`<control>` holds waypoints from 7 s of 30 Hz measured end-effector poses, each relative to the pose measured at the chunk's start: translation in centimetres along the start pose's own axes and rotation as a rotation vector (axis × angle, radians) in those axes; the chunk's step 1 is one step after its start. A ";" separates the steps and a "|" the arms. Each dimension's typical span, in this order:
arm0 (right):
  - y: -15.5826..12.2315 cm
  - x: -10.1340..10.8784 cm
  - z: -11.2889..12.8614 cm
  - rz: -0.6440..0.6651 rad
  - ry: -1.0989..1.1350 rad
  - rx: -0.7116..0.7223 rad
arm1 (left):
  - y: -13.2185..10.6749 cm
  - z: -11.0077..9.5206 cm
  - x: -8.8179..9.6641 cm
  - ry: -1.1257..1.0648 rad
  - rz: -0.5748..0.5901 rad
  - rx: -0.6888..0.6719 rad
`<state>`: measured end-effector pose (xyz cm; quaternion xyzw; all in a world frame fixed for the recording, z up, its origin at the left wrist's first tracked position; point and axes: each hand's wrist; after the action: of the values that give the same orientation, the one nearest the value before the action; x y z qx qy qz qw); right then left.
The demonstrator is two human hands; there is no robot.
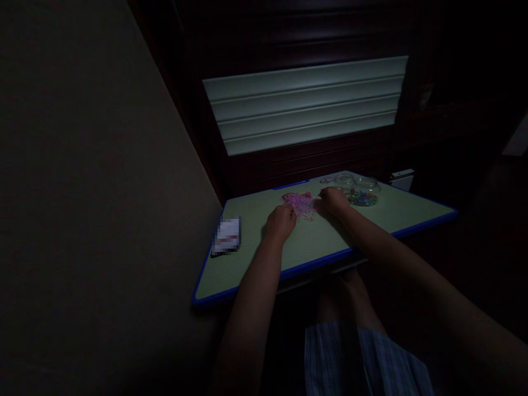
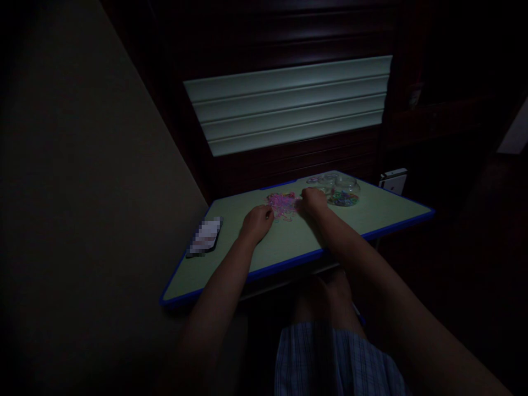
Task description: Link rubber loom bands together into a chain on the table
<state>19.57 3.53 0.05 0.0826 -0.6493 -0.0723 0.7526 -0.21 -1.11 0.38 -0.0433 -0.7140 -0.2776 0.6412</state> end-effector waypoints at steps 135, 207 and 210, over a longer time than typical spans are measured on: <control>-3.6 2.0 5.1 -0.370 -0.378 0.896 | 1.4 0.3 0.2 -1.580 -0.137 0.323; -2.4 1.1 5.1 -0.148 0.377 0.460 | 1.6 0.7 -1.6 -0.505 -0.240 0.020; -2.4 1.0 5.1 -0.140 0.377 0.482 | 1.7 0.8 -1.5 -0.543 -0.259 0.032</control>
<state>14.66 0.81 1.25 0.3151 -0.4895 0.0485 0.8116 0.05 1.09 -0.47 -0.0145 -0.8633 -0.3240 0.3866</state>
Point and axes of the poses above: each hand's wrist, its own y-axis towards the middle knuckle, its own x-axis out of the back of the hand, z = x × y, and after that the axes turned 11 degrees about z, right-handed
